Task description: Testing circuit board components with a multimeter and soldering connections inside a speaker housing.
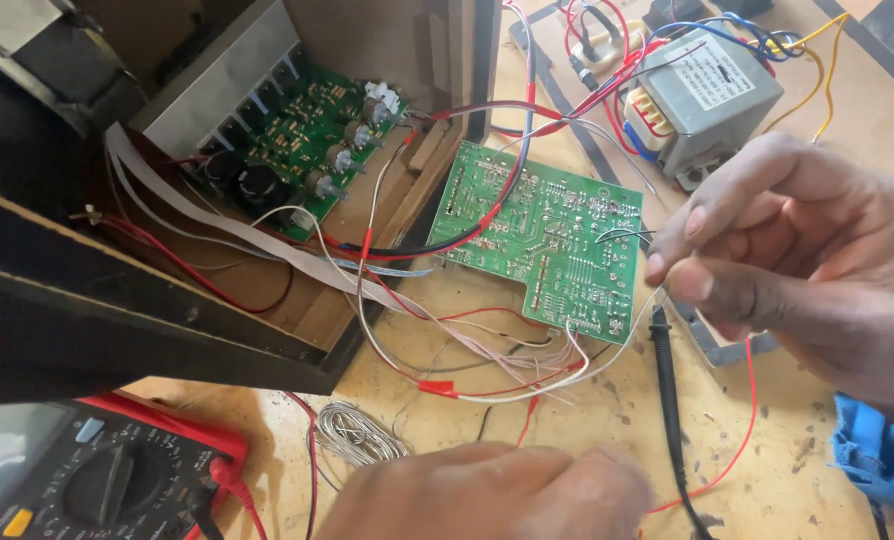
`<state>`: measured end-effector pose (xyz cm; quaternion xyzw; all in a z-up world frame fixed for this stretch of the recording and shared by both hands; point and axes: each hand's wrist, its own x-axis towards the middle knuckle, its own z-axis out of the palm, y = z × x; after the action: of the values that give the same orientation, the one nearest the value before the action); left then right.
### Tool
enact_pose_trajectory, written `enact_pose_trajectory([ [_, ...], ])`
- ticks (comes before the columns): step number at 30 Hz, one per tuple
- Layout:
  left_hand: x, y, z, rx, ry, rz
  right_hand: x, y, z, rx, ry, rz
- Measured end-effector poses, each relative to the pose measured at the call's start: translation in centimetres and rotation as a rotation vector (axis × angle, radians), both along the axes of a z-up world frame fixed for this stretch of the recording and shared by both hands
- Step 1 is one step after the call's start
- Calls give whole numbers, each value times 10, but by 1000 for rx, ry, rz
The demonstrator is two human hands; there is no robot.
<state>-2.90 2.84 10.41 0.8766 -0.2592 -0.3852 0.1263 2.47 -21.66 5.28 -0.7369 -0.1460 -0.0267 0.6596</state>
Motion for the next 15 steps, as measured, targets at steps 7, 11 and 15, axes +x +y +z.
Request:
enact_pose_trajectory([
  [7, 5, -5, -39, -614, -958, 249, -10, 1, -6, -13, 46, 119],
  [11, 11, -8, -54, -642, -816, 221, -13, 1, -7, -13, 79, 128],
  [15, 16, -8, -49, -651, -784, 183, -11, 6, 5, -46, 43, 160],
])
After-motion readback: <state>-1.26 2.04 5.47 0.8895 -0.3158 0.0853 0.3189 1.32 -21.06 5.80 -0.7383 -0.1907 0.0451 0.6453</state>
